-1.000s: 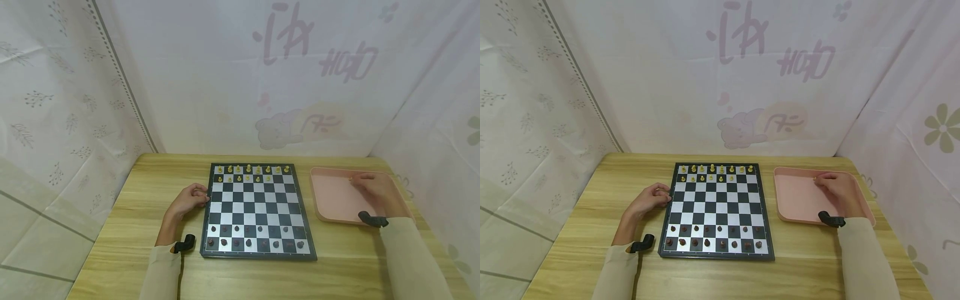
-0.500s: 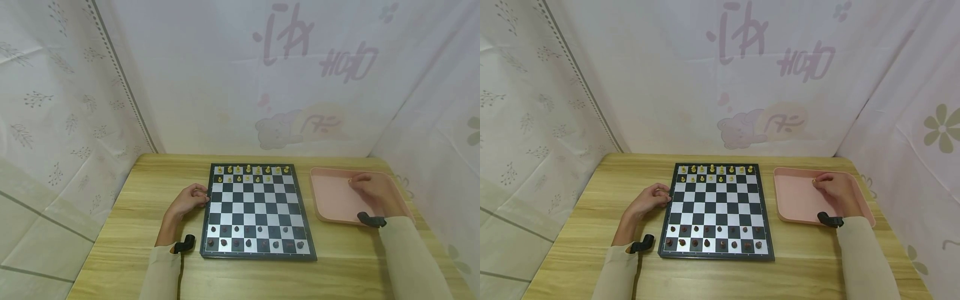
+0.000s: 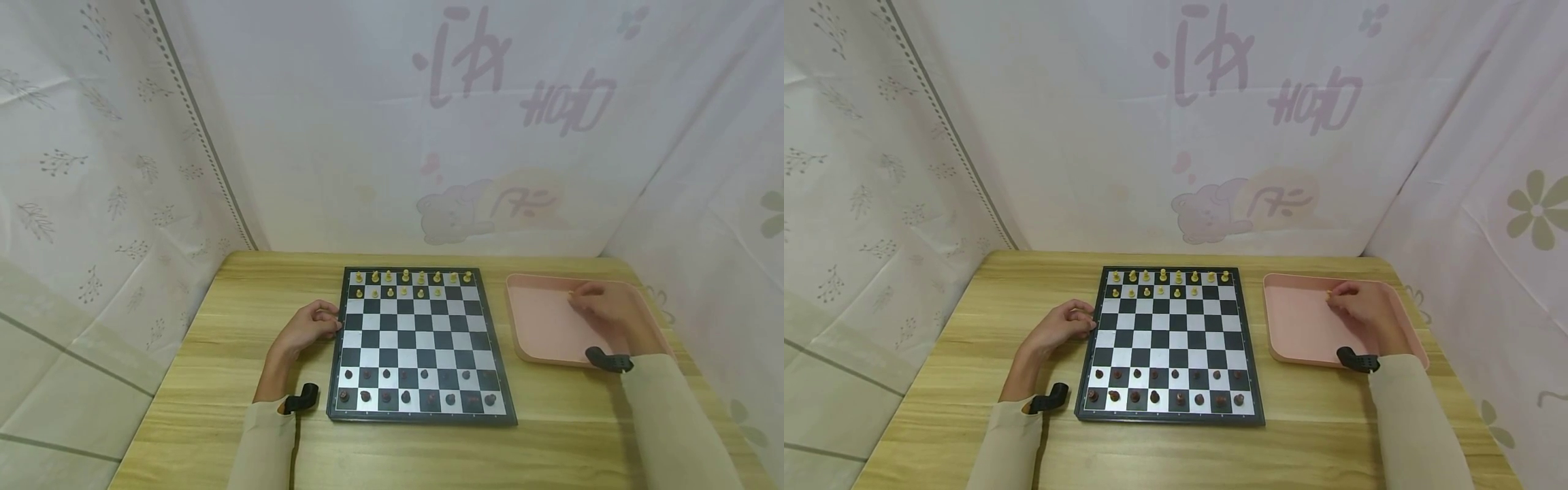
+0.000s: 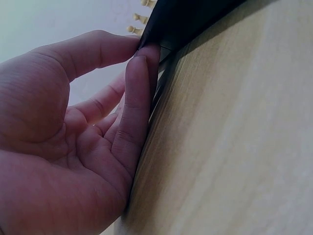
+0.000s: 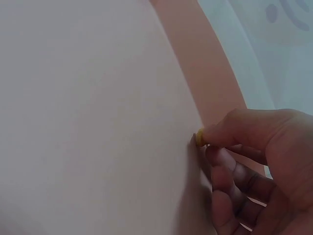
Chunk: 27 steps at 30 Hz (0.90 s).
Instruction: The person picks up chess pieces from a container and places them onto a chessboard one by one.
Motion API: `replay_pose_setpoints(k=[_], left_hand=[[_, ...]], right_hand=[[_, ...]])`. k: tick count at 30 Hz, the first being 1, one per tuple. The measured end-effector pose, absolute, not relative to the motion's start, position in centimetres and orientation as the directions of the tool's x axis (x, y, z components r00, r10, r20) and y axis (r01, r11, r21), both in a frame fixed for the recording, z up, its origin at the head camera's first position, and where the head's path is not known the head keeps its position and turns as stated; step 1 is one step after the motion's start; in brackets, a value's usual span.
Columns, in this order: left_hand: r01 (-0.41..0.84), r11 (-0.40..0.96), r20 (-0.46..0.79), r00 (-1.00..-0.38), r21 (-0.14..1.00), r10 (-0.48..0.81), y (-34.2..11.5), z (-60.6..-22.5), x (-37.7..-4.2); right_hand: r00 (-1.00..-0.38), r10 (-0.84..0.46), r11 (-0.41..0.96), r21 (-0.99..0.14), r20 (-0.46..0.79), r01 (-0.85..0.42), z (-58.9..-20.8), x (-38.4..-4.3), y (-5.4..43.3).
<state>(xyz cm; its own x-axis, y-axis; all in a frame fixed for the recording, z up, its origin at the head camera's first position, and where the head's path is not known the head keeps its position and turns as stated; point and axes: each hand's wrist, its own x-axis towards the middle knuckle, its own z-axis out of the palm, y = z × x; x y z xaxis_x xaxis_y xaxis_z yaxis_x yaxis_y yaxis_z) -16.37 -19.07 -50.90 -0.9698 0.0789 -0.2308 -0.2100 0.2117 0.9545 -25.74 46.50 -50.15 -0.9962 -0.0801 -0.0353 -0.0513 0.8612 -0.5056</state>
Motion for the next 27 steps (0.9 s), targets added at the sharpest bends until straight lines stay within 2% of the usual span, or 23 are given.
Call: replay_pose_setpoints(k=[10,27], left_hand=[[-0.212,0.213,-0.232,-0.97,0.954,0.075,-19.1,-51.0,-16.3],[-0.21,0.214,-0.232,-0.97,0.954,0.079,-19.0,-50.8,-16.4]], right_hand=[[-0.989,-0.145,0.867,-0.479,0.029,-0.141,-50.4,-25.4,46.5],[-0.997,-0.074,0.855,-0.516,-0.035,-0.045,-49.5,-24.7,45.0]])
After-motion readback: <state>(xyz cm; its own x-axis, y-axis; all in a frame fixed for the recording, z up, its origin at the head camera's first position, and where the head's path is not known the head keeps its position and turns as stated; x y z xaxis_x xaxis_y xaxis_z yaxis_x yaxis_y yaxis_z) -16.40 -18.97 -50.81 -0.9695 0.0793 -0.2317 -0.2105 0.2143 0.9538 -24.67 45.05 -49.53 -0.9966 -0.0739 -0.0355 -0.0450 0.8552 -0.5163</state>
